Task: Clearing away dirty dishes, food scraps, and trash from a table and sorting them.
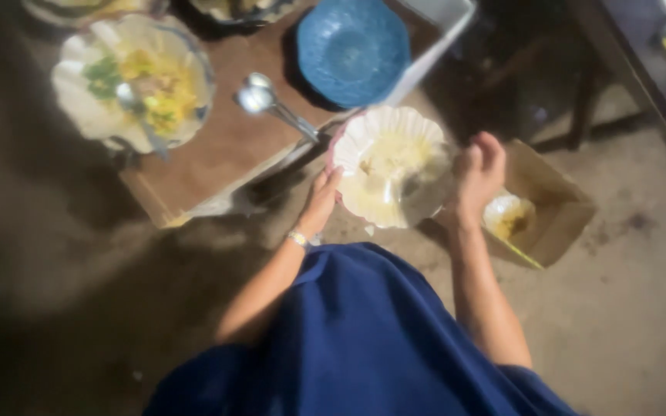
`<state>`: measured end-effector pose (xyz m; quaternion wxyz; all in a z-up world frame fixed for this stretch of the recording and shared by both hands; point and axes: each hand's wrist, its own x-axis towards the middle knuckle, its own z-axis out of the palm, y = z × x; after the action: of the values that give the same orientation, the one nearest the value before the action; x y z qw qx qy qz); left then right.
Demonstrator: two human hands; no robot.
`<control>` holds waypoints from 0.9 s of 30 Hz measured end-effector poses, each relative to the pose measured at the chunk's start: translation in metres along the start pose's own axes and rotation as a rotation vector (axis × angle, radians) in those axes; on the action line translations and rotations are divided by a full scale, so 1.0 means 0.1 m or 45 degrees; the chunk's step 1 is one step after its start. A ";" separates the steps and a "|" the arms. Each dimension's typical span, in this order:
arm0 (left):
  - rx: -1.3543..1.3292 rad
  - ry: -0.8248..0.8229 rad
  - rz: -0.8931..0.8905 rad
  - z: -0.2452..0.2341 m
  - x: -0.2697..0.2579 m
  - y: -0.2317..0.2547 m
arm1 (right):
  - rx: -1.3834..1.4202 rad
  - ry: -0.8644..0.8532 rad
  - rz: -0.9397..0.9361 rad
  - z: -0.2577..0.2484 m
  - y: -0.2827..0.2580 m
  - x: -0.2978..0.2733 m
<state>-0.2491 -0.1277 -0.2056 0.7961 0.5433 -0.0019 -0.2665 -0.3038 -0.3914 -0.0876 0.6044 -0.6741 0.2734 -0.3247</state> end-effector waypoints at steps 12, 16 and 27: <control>0.140 -0.320 -0.074 0.92 0.28 0.00 | 0.512 -0.011 0.776 -1.15 0.58 -0.72; 0.269 -0.525 -0.280 1.34 0.41 -0.27 | 0.449 0.134 0.841 -1.51 0.64 -0.85; 0.529 -0.723 -0.574 1.84 0.34 -0.50 | 0.554 0.650 1.181 -2.80 2.53 -0.69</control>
<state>-0.2949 -0.3147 -0.1829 0.5590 0.5842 -0.1560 -0.5673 -0.5570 -0.5470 -0.3295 0.7233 -0.2439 0.6049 -0.2266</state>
